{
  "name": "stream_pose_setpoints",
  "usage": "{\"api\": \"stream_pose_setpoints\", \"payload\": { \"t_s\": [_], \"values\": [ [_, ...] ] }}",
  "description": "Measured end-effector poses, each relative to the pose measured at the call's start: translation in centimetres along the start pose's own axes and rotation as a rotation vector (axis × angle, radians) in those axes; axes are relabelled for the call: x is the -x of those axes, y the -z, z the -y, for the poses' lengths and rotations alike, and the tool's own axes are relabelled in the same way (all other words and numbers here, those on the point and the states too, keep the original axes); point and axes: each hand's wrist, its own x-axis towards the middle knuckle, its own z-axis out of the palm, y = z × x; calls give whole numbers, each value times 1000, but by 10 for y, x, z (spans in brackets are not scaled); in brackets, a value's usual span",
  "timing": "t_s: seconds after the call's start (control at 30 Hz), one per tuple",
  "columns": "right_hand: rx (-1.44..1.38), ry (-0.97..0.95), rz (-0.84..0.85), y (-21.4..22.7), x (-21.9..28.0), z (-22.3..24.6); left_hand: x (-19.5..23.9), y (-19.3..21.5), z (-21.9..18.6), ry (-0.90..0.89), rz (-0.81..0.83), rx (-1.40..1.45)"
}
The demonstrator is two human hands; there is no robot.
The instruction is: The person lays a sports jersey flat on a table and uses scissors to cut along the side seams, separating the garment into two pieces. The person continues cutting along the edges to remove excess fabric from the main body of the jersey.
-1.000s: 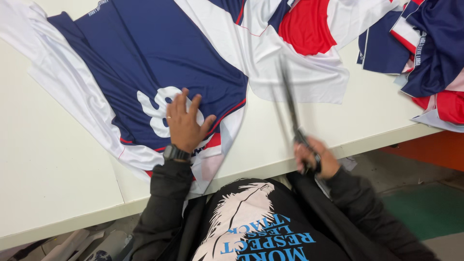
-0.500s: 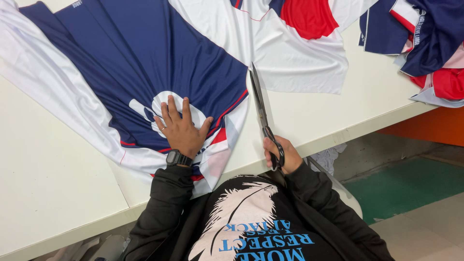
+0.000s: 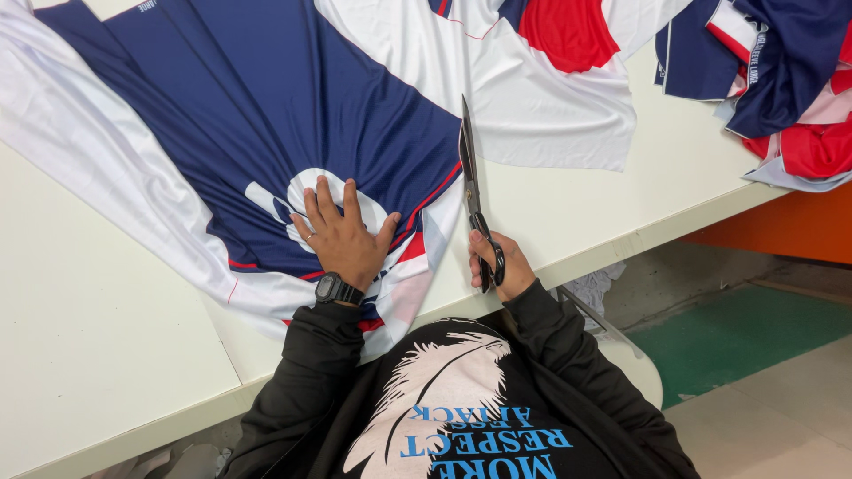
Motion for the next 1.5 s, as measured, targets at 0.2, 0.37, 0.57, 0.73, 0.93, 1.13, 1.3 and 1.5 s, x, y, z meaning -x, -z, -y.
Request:
{"api": "stream_pose_setpoints", "payload": {
  "t_s": [0.2,0.37,0.57,0.73,0.93,1.13,1.3,1.5],
  "values": [
    [1,4,-11,-4,0,-1,1,-2,1,1,4,8],
    [-33,16,10,-6,-2,-1,1,-2,2,4,4,12],
    [-64,-9,-3,-3,-4,-4,1,-2,1,-2,-10,16],
    [-36,-7,17,2,-4,-2,-2,0,-1,1,-18,35],
    [298,130,51,82,61,-1,9,3,12,21,-81,79],
    [1521,800,-460,176,-23,79,-25,24,87,108,-235,-31],
    [1613,787,-490,216,-57,93,-28,50,115,317,-181,-270],
    [1459,435,-329,244,-15,89,-20,68,105,764,-40,-432]
  ]
}}
